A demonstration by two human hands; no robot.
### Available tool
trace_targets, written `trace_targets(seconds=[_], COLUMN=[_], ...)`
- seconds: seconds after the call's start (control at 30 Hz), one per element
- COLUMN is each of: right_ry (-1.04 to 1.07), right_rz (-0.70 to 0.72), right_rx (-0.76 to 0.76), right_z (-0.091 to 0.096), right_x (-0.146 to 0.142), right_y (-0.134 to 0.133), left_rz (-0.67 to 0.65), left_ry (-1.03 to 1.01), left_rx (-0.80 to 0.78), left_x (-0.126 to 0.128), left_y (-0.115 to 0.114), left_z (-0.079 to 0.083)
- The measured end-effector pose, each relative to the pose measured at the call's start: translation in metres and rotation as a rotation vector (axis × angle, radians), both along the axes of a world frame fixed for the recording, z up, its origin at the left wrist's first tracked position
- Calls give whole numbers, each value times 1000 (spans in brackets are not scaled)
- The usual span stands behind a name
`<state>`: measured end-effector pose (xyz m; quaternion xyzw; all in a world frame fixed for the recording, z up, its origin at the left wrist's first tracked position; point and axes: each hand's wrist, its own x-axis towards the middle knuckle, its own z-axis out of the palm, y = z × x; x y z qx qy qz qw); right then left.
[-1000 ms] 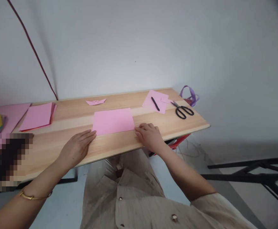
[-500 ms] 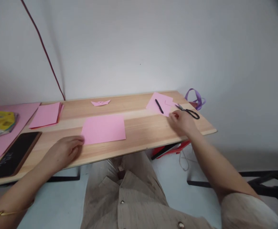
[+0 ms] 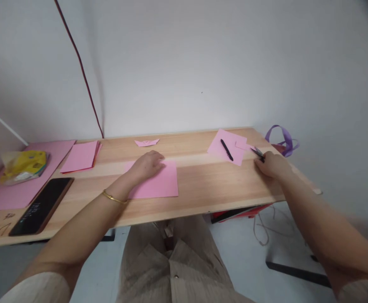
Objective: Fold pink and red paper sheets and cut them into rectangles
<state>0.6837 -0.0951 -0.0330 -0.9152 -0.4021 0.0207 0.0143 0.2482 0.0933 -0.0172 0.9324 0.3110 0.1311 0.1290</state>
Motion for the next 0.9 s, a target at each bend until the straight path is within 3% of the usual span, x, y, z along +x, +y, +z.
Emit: trace_targets(seconds=[0.17, 0.3, 0.43, 0.5, 0.63, 0.77, 0.9], right_ry=[24, 87, -33, 14, 157, 216, 233], right_rz=[-67, -83, 159, 371, 723, 847, 869], right_rx=[31, 320, 536, 505, 267, 89, 66], right_z=[-1, 10, 26, 31, 30, 21, 17], right_x=[0, -11, -53, -82, -136, -161, -162], right_y=[-1, -1, 14, 23, 33, 33, 32], left_rz=[14, 15, -11, -17, -27, -24, -27], left_ry=[38, -54, -101, -112, -116, -64, -47], left_rx=[-32, -47, -66, -72, -54, -48, -65], left_x=[14, 9, 7, 7, 7, 9, 10], left_y=[17, 19, 18, 17, 16, 18, 21], left_z=[-19, -27, -31, -31, -32, -33, -33])
